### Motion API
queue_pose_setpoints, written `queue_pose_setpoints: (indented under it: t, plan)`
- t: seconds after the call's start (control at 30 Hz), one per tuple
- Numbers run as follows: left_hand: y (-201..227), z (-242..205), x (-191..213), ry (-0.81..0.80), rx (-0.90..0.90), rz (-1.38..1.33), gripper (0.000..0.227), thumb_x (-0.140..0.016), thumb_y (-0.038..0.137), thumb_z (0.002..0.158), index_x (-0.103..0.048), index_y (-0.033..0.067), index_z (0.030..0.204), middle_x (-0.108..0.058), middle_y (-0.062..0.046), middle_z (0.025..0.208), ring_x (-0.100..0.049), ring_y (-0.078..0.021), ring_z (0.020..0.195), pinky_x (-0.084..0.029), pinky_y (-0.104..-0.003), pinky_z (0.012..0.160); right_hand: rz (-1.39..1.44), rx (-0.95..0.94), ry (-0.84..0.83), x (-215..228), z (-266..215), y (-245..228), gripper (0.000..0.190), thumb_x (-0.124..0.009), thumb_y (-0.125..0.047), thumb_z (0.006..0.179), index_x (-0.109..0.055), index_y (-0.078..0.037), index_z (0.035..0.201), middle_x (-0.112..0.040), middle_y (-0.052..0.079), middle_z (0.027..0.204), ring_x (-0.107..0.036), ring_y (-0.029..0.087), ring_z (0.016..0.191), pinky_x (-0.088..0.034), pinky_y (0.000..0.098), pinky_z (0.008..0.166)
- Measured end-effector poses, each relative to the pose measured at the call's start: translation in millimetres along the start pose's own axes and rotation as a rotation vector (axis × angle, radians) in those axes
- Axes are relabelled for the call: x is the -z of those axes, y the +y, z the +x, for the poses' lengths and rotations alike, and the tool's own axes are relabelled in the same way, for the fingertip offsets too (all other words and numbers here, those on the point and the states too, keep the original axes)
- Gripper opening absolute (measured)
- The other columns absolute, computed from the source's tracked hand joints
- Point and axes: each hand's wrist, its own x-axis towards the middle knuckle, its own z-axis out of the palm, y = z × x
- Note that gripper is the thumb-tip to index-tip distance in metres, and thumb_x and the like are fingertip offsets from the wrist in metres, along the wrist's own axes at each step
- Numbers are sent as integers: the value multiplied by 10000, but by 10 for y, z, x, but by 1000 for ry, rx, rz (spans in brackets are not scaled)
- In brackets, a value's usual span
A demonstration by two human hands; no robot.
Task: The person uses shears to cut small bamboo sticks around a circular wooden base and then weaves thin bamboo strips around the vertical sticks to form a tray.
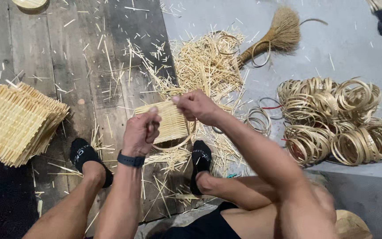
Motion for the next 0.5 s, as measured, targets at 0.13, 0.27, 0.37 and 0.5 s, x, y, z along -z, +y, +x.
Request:
queue_pose_setpoints:
  t: [0.13,0.27,0.37,0.5]
  plan:
    - [2,59,19,-11,-224,-695,229,-643,138,969,-600,85,750,-490,12,596,-439,-98,482,-327,-235,420,665,2,47,-143,61,111,449,-487,-408,995,-727,-34,936,-628,45,728,-611,171,673,-543,380,705]
    - [64,65,106,-50,-191,-769,269,-555,189,967,-580,59,734,-498,-6,617,-427,-128,529,-326,-269,459,833,110,38,-330,80,458,365,-553,-324,1014,-683,11,947,-575,34,742,-591,176,695,-544,358,708]
    - [217,104,248,-148,-9,-208,270,-581,208,966,-652,28,777,-518,-18,592,-399,-117,493,-288,-269,431,990,244,-148,-313,128,613,360,-623,-309,1098,-658,6,928,-464,-41,695,-421,59,589,-392,222,551]
    - [159,177,159,5,65,-51,328,-631,245,969,-592,81,688,-403,35,510,-309,-83,417,-221,-251,374,838,120,-31,-349,144,600,434,-615,-341,1044,-588,-61,714,-386,-58,593,-337,53,487,-305,216,421]
